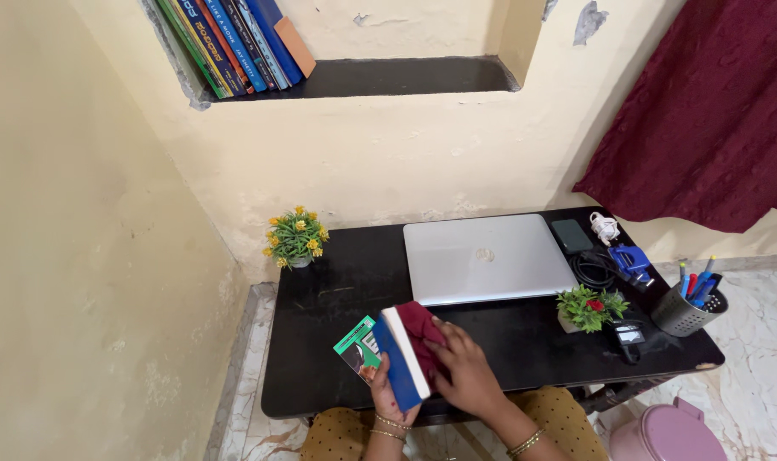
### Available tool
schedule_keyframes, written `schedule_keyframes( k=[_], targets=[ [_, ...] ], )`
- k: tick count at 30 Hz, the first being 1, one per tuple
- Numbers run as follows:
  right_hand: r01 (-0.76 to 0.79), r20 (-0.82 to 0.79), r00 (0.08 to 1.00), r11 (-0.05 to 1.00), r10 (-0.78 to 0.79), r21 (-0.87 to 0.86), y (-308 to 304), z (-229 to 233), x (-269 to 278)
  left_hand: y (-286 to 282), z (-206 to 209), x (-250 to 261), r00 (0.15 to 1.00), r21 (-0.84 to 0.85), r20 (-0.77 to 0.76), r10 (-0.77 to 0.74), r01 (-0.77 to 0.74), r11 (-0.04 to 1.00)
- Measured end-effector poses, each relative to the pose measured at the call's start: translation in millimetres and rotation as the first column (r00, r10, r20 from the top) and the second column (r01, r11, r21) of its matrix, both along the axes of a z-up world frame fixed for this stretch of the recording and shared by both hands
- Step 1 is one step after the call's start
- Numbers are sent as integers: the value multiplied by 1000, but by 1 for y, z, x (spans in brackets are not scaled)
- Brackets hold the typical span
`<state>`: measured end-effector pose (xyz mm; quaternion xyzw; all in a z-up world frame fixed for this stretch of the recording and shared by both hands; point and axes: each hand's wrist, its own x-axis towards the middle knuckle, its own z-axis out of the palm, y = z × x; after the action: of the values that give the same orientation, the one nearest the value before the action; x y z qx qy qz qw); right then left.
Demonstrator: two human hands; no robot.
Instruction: The person wipes a small potted plant, a blue book, and a green booklet with a red cloth. They move the plant aside, wipe the desk surface, then wipe each item individually before placing them back on the desk.
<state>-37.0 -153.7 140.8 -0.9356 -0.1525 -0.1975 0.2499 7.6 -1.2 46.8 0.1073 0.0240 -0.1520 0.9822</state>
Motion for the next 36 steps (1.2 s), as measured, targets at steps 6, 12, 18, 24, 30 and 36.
schedule_keyframes(
  k=[6,12,18,24,30,36],
  targets=[
    [-18,-224,974,966,-41,-257,5,7,-5,5,1,4,999,-51,-39,34,-36,998],
    [73,-62,994,970,-89,-232,4,-13,-1,3,-6,6,995,-33,-69,66,-68,997],
    [51,-38,998,992,-56,-117,-1,-29,1,2,-9,11,989,96,-44,141,-137,986],
    [189,-118,979,951,-164,244,6,-32,7,0,-10,9,996,87,-78,48,-42,995],
    [401,-452,854,877,-256,263,1,-19,12,2,-11,6,990,113,-100,-102,113,987],
    [376,-419,877,878,-234,297,-10,-44,14,0,-20,13,988,145,-120,-91,109,983]
  ],
)
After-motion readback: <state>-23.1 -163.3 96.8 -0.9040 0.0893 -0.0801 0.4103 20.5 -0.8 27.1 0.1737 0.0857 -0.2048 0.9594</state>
